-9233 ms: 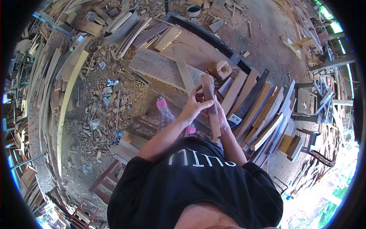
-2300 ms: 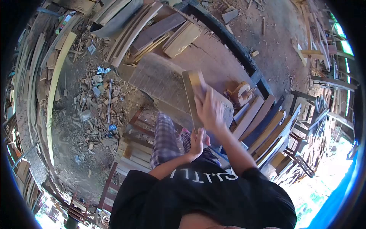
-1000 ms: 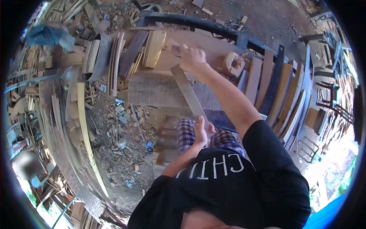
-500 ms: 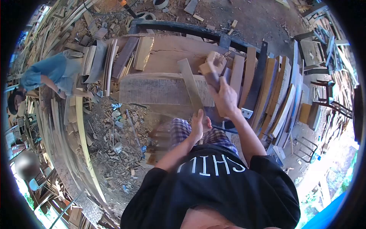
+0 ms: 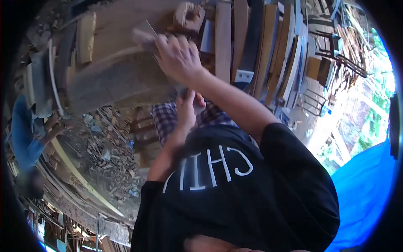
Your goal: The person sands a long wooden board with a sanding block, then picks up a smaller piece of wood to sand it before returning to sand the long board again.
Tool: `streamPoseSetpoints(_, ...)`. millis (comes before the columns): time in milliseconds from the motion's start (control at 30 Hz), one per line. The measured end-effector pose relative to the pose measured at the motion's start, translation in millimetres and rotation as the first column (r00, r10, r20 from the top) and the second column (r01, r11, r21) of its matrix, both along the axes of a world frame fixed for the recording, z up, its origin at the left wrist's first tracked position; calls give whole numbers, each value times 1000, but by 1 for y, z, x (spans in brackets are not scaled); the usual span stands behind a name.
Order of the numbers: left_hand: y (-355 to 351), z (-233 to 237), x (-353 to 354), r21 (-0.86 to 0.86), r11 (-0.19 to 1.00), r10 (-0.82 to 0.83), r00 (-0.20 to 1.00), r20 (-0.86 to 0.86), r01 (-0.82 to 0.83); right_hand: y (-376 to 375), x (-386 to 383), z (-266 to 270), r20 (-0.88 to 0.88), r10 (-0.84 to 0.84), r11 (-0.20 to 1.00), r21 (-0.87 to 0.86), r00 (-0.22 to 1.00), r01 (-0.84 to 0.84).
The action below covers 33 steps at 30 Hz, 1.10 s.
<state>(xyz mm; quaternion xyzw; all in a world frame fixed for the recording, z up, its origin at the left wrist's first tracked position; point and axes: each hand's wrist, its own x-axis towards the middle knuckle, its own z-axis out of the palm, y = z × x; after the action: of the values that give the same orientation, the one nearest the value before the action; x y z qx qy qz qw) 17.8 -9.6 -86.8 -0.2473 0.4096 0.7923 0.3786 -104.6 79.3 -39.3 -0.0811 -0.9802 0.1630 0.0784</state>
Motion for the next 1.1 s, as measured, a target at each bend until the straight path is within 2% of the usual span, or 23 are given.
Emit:
streamPoseSetpoints(67, 0, -4, 2, 174, 984, 43, 998, 42, -49, -3, -37, -8, -7, -25, 1000, -15, 1000, 25)
streamPoseSetpoints(133, 2, 1, 1, 157, 987, 17, 998, 62, -26, -5, -65, -22, -26, -33, 999, -23, 999, 32)
streamPoseSetpoints(200, 4, 5, 0, 174, 984, 19, 988, 153, -46, -8, -75, -31, -95, -24, 995, 92, 995, 32)
streamPoseSetpoints(233, 4, 8, 0, 175, 984, 12, 987, 158, -40, -9, -56, -31, -257, 47, 967, 254, 965, 20)
streamPoseSetpoints(267, 3, 11, 0, 164, 985, 30, 993, 113, -49, -11, -30, -30, -254, 42, 966, 258, 966, 26)
streamPoseSetpoints(333, 3, 8, 2, 160, 985, 48, 996, 76, -60, -14, 19, 0, 52, 65, 994, 84, 997, -69)
streamPoseSetpoints(400, 4, -1, 6, -207, 974, 129, 973, 189, -89, -12, 29, 7, 86, 72, 995, 63, 994, -78)
streamPoseSetpoints(433, 6, -1, 4, -212, 967, 174, 976, 130, -144, -11, 33, 8, 120, 72, 997, 33, 990, -76)
streamPoseSetpoints(467, 4, 0, 4, -217, 967, 164, 975, 146, -130, -12, 25, 1, 4, 76, 992, 99, 997, -76)
streamPoseSetpoints(500, 2, 10, -2, -118, 991, 79, 994, 80, -70, -15, 5, -6, -111, 90, 984, 162, 990, -72)
streamPoseSetpoints(533, 0, 14, -3, -26, 1000, 4, 1000, 4, -4, -21, -22, -19, -150, 74, 978, 205, 986, -42)
streamPoseSetpoints(600, 4, 13, -1, -1, 999, 38, 999, 30, -38, -26, -62, -25, -198, 58, 974, 226, 979, -12)
streamPoseSetpoints(667, 6, 20, -3, -73, 997, 45, 995, 84, -39, -32, -81, -15, -155, -13, 995, 96, 988, 28)
streamPoseSetpoints(800, -5, 4, 4, -57, 998, 20, 999, 30, -18, -21, -3, -5, -87, 37, 996, 82, 995, -29)
streamPoseSetpoints(833, -17, -54, 32, -37, 991, 136, 974, 183, -131, -20, 10, 1, -81, 39, 995, 90, 996, -32)
streamPoseSetpoints(900, -12, -53, 34, -63, 983, 181, 968, 173, -173, -19, 28, 7, 150, 55, 998, 26, 987, -59)
streamPoseSetpoints(933, -11, -43, 32, -99, 973, 221, 963, 155, -208, -20, 23, 0, 162, 52, 998, 22, 985, -57)
streamPoseSetpoints(967, -10, -31, 29, -106, 972, 225, 962, 155, -210, -21, 6, -9, 30, 40, 995, 92, 999, -42)
streamPoseSetpoints(1000, -7, -7, 16, -100, 991, 95, 992, 82, -86, -23, -14, -13, -118, 44, 988, 153, 992, -26)
streamPoseSetpoints(1033, -3, 10, 6, -115, 993, -25, 1000, -10, 23, -27, -36, -6, -18, 2, 985, 173, 1000, 1)
streamPoseSetpoints(1067, -1, 5, 9, -160, 986, -57, 998, -19, 53, -29, -45, -24, -197, 59, 951, 309, 979, 5)
streamPoseSetpoints(1100, -3, 0, 17, -244, 963, -158, 972, -172, 113, -19, -70, 8, 322, 101, 980, -197, 941, -37)
